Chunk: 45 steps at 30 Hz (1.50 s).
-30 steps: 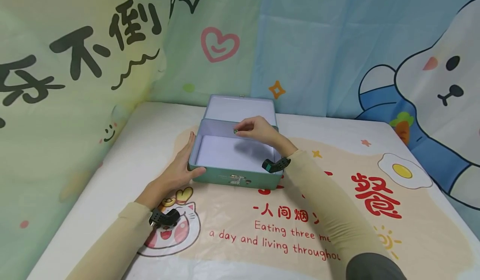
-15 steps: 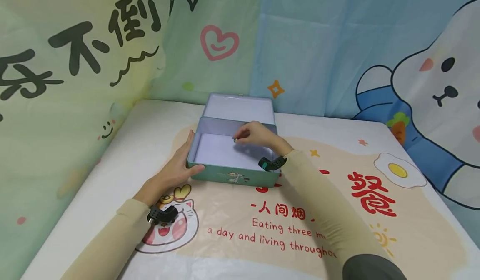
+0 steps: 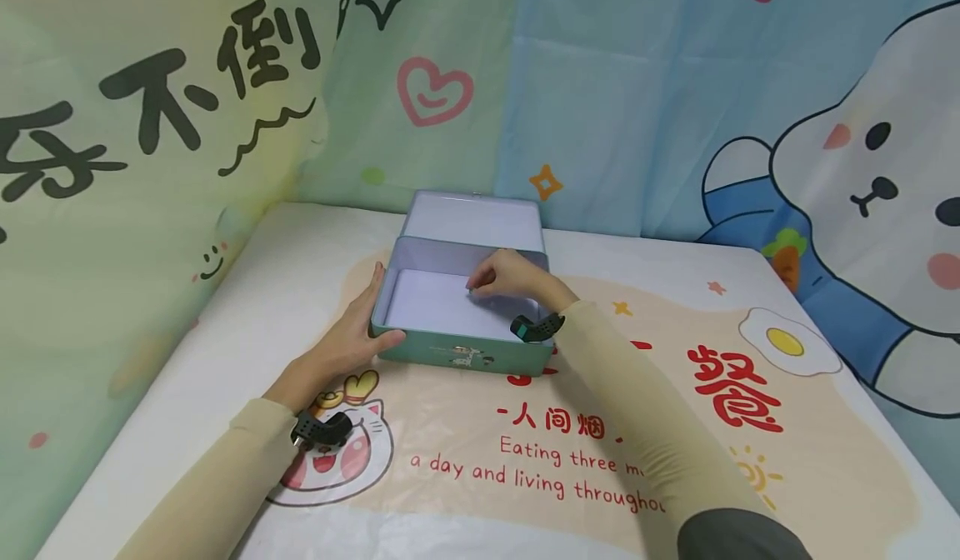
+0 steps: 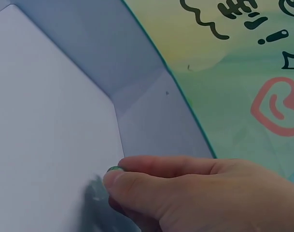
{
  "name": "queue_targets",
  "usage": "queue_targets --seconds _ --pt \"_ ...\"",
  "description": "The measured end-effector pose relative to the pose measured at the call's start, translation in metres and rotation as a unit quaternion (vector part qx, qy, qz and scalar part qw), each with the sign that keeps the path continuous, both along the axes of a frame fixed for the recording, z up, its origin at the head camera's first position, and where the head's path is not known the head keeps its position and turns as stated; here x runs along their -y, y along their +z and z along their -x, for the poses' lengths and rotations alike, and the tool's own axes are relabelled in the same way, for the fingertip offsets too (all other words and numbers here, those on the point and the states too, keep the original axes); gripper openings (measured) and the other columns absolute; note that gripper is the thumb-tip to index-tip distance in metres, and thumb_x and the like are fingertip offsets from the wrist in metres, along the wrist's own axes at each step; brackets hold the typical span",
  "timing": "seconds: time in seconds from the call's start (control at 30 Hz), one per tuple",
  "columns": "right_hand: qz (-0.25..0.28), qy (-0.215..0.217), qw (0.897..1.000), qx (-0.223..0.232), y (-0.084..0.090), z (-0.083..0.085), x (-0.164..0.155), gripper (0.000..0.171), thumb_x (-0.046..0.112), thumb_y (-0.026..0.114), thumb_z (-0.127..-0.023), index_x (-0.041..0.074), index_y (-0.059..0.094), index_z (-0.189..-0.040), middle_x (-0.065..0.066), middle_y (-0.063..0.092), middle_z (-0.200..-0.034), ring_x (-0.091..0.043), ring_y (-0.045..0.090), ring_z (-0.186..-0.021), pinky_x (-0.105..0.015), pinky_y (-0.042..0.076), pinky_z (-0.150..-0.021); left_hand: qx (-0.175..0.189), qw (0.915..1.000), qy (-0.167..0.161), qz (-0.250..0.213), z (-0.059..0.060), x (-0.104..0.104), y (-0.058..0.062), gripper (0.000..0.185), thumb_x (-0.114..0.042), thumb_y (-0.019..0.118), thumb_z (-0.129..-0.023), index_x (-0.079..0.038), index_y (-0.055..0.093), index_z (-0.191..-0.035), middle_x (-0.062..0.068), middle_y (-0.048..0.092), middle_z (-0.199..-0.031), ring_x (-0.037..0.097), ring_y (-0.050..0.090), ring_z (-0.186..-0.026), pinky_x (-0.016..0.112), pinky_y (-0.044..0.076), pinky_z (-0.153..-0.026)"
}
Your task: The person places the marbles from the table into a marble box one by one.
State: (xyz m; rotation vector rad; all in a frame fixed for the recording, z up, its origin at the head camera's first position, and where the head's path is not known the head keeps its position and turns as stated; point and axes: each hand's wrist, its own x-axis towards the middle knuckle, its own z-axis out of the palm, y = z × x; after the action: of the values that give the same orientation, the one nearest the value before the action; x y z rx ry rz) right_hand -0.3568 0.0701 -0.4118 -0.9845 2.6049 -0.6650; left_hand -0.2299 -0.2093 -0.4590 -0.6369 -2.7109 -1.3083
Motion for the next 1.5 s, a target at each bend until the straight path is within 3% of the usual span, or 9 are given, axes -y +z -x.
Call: queue_targets --seconds 0.43,1.0,1.3,1.5 --pt "-0.033 0.016 0.999 -0.005 0.0024 -0.0025 0.0026 0.013 0.014 0.072 -0.084 0.009 0.074 -0.096 -0.003 0.073 -0.095 -0.010 0.066 -0.084 -0.025 0.053 -0.077 0.003 1.0000 0.001 -0.006 0.0006 0.0004 -0.0018 0.112 -0.075 0.052 -0.078 -0.021 -0.013 -0.152 0.012 -0.006 -0.161 0.032 0.002 -0.148 0.058 0.010 -0.115" --pt "-0.040 0.003 0.999 0.008 0.0026 -0.0018 0.0032 0.010 0.013 0.071 -0.085 0.011 0.074 -0.095 -0.001 0.073 -0.094 -0.010 0.066 -0.085 -0.025 0.053 -0.079 0.002 1.0000 0.000 -0.008 -0.0010 0.0001 0.0022 0.112 -0.077 0.050 -0.077 -0.024 -0.014 -0.151 0.003 -0.010 -0.161 0.029 0.001 -0.148 0.056 0.009 -0.116" --pt "-0.048 0.002 0.999 0.013 0.0042 -0.0063 0.0020 0.012 0.012 0.071 -0.085 0.011 0.074 -0.096 -0.001 0.073 -0.096 -0.011 0.065 -0.087 -0.026 0.053 -0.081 0.007 0.9999 -0.002 -0.010 -0.0011 -0.0001 -0.0001 0.113 -0.074 0.052 -0.079 -0.019 -0.014 -0.152 0.011 -0.007 -0.161 0.031 0.001 -0.148 0.056 0.010 -0.116" --pt "-0.048 0.003 0.999 0.014 0.0030 -0.0069 0.0016 0.012 0.012 0.071 -0.085 0.012 0.074 -0.097 -0.001 0.073 -0.095 -0.011 0.064 -0.085 -0.026 0.052 -0.081 0.008 0.9999 -0.003 -0.014 -0.0015 -0.0002 -0.0009 0.110 -0.072 0.054 -0.079 -0.024 -0.014 -0.151 0.012 -0.007 -0.161 0.030 0.001 -0.148 0.056 0.009 -0.116"
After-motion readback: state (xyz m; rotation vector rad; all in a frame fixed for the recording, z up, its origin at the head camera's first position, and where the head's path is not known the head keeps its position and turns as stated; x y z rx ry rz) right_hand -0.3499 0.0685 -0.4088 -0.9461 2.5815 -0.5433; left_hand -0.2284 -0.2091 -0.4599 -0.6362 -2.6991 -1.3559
